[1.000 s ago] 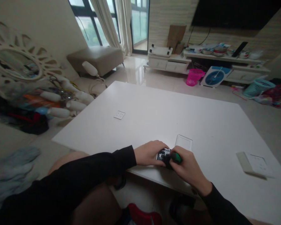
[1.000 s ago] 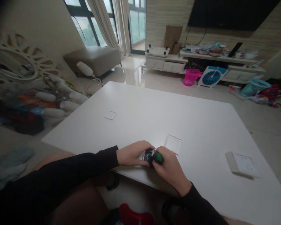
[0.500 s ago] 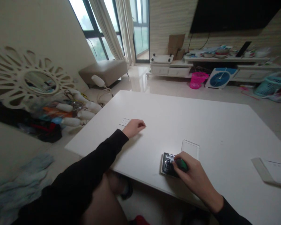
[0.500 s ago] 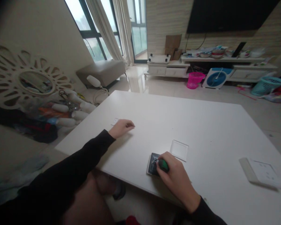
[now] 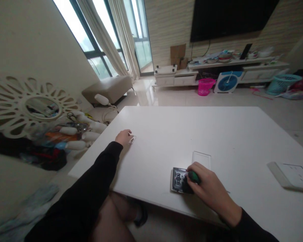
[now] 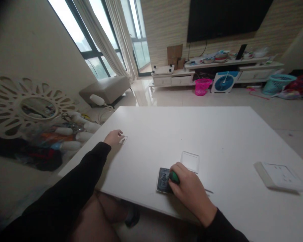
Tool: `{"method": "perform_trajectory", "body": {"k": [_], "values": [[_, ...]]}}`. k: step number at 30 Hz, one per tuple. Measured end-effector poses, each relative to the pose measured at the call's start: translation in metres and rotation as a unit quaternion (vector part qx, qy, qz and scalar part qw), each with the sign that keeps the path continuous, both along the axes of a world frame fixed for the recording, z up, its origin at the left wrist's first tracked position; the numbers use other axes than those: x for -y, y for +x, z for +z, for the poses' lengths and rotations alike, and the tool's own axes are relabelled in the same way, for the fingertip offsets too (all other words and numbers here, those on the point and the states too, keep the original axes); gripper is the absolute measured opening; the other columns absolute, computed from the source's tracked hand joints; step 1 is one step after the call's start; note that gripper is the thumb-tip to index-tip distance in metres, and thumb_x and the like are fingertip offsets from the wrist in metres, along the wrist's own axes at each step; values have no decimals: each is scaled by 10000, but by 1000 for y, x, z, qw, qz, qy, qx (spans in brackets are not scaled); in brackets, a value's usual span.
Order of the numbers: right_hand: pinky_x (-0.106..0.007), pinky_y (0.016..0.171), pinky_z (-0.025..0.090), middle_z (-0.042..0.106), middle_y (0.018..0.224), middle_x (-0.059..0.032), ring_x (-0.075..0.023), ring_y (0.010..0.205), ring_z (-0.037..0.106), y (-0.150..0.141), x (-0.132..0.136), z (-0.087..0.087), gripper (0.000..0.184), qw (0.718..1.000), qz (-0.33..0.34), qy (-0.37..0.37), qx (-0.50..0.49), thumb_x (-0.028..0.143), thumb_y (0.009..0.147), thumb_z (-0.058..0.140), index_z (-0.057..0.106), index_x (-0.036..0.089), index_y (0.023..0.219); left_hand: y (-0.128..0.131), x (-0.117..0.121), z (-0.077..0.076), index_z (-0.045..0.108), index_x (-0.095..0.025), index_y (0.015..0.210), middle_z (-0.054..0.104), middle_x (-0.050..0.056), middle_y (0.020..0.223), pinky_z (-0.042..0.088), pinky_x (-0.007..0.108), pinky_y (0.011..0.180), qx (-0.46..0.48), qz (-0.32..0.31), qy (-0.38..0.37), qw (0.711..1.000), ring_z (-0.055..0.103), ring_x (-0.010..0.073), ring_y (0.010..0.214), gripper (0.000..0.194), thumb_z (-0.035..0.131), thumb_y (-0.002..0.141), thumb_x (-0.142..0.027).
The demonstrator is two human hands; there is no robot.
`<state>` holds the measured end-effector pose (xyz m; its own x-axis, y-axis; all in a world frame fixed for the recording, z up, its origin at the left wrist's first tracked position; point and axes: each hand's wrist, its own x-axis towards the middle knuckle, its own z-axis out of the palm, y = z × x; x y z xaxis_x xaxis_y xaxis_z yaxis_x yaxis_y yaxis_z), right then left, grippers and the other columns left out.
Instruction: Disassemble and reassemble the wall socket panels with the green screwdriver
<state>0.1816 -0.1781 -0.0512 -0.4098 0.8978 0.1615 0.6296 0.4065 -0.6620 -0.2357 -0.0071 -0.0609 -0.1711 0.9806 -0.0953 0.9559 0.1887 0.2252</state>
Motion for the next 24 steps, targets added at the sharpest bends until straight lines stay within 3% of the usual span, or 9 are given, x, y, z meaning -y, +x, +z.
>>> {"method": "perform_trajectory", "body": {"k": [3,7,9,11,13,15,19,24], "values": [[-326,687,442,644,823,-26,-198,751,603,5,-4,12,60,998,-39,14,-46,217,910,562,591,225,859,27,7,8,694,-155,1116,760,85,1038,561,343,913,35,-71,11,997,713,226,955,232,639,963,-321],[-348,745,476,666,861,-18,-197,782,613,17,-15,24,94,978,-137,-1,-158,256,848,631,633,224,936,92,48,8,697,-185,1160,763,69,1099,579,318,885,135,-247,-34,959,719,200,958,287,630,949,-368],[-333,707,485,652,904,-10,-181,758,599,23,-21,23,194,954,-159,-47,-251,247,831,616,640,229,1023,122,75,5,661,-238,1270,706,66,1314,562,339,1003,183,-341,-54,921,685,213,1157,424,736,874,-369],[-312,652,478,625,911,0,-164,719,574,29,-26,20,265,922,-170,-83,-338,245,829,611,643,237,1092,143,99,1,560,-243,1433,522,142,1565,465,477,1172,229,-485,-58,842,520,296,1431,664,797,815,-301],[-298,629,468,602,895,11,-155,704,559,32,-29,18,317,898,-188,-90,-388,258,834,638,650,244,1150,155,114,-5,531,-260,1470,381,151,1672,382,534,1241,218,-551,-66,803,361,335,1554,762,817,766,-194],[-290,625,462,587,876,19,-148,704,556,33,-30,17,348,886,-209,-83,-406,275,842,675,659,248,1189,158,118,-11,534,-261,1460,413,142,1654,393,508,1239,198,-573,-68,792,394,324,1537,717,761,794,-127],[-278,612,463,578,860,25,-136,695,560,33,-30,19,337,873,-228,-88,-423,289,841,707,676,242,1173,159,112,-18,608,-230,1314,621,118,1404,519,399,1078,151,-563,-52,811,623,265,1267,394,627,930,-145],[-290,635,518,612,916,7,-141,722,580,33,-29,20,324,880,-236,-68,-407,306,851,715,685,238,1166,167,114,-12,655,-188,1115,636,131,1225,541,393,910,60,-551,-18,832,630,270,1058,177,676,970,-288]]}}
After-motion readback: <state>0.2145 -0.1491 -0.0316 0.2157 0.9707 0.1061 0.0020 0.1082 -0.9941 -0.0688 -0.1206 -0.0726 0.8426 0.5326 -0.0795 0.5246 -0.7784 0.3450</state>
